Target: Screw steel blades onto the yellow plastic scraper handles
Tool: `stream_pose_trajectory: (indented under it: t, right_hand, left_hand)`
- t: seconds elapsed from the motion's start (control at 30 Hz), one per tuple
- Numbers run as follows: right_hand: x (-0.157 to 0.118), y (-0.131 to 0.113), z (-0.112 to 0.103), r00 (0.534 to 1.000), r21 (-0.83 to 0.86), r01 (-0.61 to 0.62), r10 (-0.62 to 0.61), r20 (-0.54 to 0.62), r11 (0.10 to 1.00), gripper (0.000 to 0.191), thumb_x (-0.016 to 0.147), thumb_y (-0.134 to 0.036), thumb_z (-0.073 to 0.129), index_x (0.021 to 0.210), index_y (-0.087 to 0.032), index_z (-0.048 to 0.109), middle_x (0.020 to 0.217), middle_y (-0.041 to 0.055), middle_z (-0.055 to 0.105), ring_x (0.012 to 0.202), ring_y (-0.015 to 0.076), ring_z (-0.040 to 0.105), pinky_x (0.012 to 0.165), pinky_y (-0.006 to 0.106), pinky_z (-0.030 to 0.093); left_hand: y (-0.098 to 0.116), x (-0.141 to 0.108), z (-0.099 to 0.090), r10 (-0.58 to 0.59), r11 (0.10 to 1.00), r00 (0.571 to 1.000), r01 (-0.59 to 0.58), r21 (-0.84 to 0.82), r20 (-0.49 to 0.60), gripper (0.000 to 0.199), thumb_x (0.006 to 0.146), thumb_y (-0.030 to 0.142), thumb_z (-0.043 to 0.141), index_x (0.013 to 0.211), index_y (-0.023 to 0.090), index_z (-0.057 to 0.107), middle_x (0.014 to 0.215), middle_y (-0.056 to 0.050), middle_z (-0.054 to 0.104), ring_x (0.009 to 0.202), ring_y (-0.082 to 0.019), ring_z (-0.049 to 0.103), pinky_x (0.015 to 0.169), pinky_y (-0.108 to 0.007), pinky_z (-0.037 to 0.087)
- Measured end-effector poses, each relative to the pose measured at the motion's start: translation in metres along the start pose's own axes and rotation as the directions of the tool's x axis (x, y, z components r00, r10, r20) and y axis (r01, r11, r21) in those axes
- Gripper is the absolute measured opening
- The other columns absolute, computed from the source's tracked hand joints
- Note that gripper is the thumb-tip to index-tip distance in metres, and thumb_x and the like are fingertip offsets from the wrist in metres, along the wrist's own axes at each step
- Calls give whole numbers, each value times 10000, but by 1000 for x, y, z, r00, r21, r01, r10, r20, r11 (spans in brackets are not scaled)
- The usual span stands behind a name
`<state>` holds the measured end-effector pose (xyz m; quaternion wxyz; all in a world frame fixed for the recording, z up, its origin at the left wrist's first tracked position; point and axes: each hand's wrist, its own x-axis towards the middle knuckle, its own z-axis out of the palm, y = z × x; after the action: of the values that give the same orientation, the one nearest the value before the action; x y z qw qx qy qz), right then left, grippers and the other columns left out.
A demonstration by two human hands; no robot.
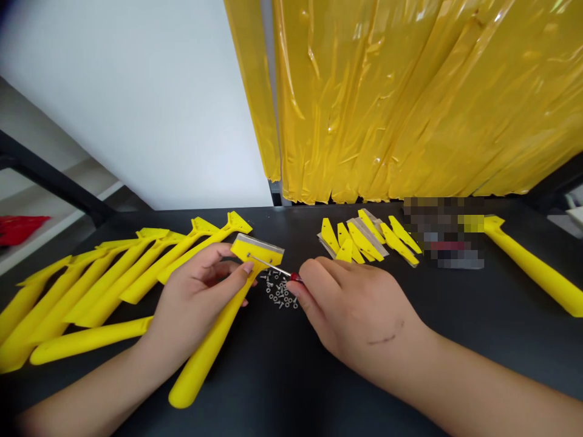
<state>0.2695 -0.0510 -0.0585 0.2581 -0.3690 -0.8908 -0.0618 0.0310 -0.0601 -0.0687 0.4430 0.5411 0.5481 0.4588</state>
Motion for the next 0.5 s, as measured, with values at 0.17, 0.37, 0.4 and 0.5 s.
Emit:
stream_pose_trajectory:
  t: [0.17,0.37,0.4,0.5]
  right_hand:
    - [0,3,3,999,70,-29,26,31,997,88,1088,-230,509,1109,-166,566,896,57,702,695,190,689,601,314,485]
    - [-1,7,4,997,-4,71,-71,-39,997,80,1063,-132,546,1072,-181,608,932,72,757,790,205,728,671,321,498]
    - [-1,6,3,998,33,58,-57,-34,998,81,1071,-152,536,1060,-186,609,892,59,752,746,195,716,641,314,486]
    - [-2,2,1,990,293,-135,118,75,946,122,1090,-254,514,1017,-216,604,736,-10,674,592,149,624,549,281,445]
  left_hand:
    - [0,0,-1,-3,1000,1000,3,-9,-2,178,953,421,761,990,257,703,832,8,679,749,-170,622,628,-254,629]
    - [2,-2,-2,50,998,999,-50,42,-12,159,980,410,721,1018,257,703,885,-7,683,804,-193,659,654,-274,630]
    - [3,-3,-2,74,995,997,-73,67,-12,154,991,406,706,1031,257,703,903,-10,683,818,-196,668,665,-276,627]
    - [4,-5,-3,142,975,990,-138,171,-10,133,1023,393,662,1054,268,695,939,-10,676,831,-189,678,693,-273,610]
